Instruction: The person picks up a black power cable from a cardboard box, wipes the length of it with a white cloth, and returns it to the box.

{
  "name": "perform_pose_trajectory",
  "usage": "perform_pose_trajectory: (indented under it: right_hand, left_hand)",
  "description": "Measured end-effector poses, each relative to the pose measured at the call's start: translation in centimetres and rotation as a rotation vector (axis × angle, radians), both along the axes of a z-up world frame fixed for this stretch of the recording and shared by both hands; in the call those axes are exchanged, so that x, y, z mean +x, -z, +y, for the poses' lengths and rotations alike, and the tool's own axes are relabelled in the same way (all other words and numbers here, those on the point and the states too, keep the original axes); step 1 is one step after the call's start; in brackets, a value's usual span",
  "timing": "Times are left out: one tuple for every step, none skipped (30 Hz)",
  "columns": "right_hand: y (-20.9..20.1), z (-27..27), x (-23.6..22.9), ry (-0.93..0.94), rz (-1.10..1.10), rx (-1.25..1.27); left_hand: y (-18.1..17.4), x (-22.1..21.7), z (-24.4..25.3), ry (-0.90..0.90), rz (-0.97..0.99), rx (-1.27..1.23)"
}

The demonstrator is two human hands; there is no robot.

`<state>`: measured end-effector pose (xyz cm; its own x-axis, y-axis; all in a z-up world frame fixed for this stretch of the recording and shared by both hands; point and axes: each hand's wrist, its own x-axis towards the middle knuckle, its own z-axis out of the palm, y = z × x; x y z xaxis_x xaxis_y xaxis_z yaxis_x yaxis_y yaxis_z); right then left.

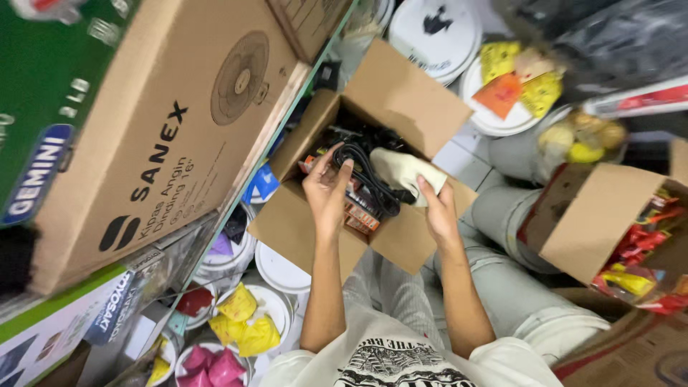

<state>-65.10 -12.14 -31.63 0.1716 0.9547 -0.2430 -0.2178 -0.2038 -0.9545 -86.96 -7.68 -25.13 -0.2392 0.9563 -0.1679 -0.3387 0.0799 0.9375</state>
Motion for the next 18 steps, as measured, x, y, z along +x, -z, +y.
perform_pose_trajectory:
  right_hand:
    - [-1.9,-0.3,0.2,-0.025,0.029,0.022]
    - [-4.0,-0.7,0.4,-0.049,0.058,0.043]
    - [-6.2,-1.0,0.9,-0.103,0.113,0.037]
    - [-8.3,-1.5,1.5,-0.157,0.166,0.03]
    - [-10.2,-2.0,2.1,-0.212,0.218,0.022]
    - [-11.8,-2.6,2.7,-0.268,0.122,0.048]
    - [-13.1,-3.2,3.3,-0.322,0.024,0.072]
    - [-14.2,-3.6,4.1,-0.376,-0.077,0.093]
    - [-15.0,-4.1,4.7,-0.381,-0.081,0.113]
    - [-15.5,-4.8,5.0,-0.384,-0.079,0.129]
    - [-15.8,-5.6,5.5,-0.388,-0.077,0.145]
    - [-16.0,-6.1,6.2,-0.332,-0.116,0.128]
    - [-16.1,-6.4,6.7,-0.275,-0.154,0.111]
    - [-15.9,-7.3,7.3,-0.221,-0.187,0.078]
    - [-15.8,-7.9,8.1,-0.167,-0.239,0.072]
    - [-15.7,-7.9,9.0,-0.113,-0.288,0.068]
    - [-15.9,-8.0,9.8,-0.06,-0.338,0.062]
    - [-16.1,-8.3,10.3,-0.042,-0.433,0.106]
  left_hand:
    - [-1.5,0.8,-0.1,0.027,-0.057,-0.003]
    - [-2.9,1.6,-0.3,0.058,-0.111,-0.009]
    - [-4.4,2.4,-0.6,0.089,-0.165,-0.015]
    - [-5.8,3.2,-0.8,0.127,-0.157,0.015]
    - [-7.2,4.1,-1.1,0.164,-0.148,0.045]
    - [-8.6,5.2,-1.5,0.201,-0.142,0.074]
    - [-9.9,6.4,-1.7,0.236,-0.166,0.093]
    - [-11.0,7.7,-1.8,0.27,-0.193,0.111]
    - [-12.0,9.0,-2.0,0.305,-0.219,0.129]
    - [-12.9,10.1,-2.5,0.331,-0.201,0.143]
    - [-13.7,11.2,-2.9,0.357,-0.183,0.156]
    - [-14.5,12.2,-3.0,0.386,-0.163,0.176]
    - [-15.1,13.2,-2.8,0.379,-0.197,0.207]
    - [-15.3,14.0,-3.1,0.37,-0.233,0.223]
    - [-15.3,14.8,-3.4,0.36,-0.269,0.237]
    - [-15.2,15.5,-3.9,0.362,-0.225,0.253]
    - [-14.9,16.2,-4.4,0.363,-0.181,0.27]
    - [-14.6,16.7,-5.0,0.367,-0.133,0.284]
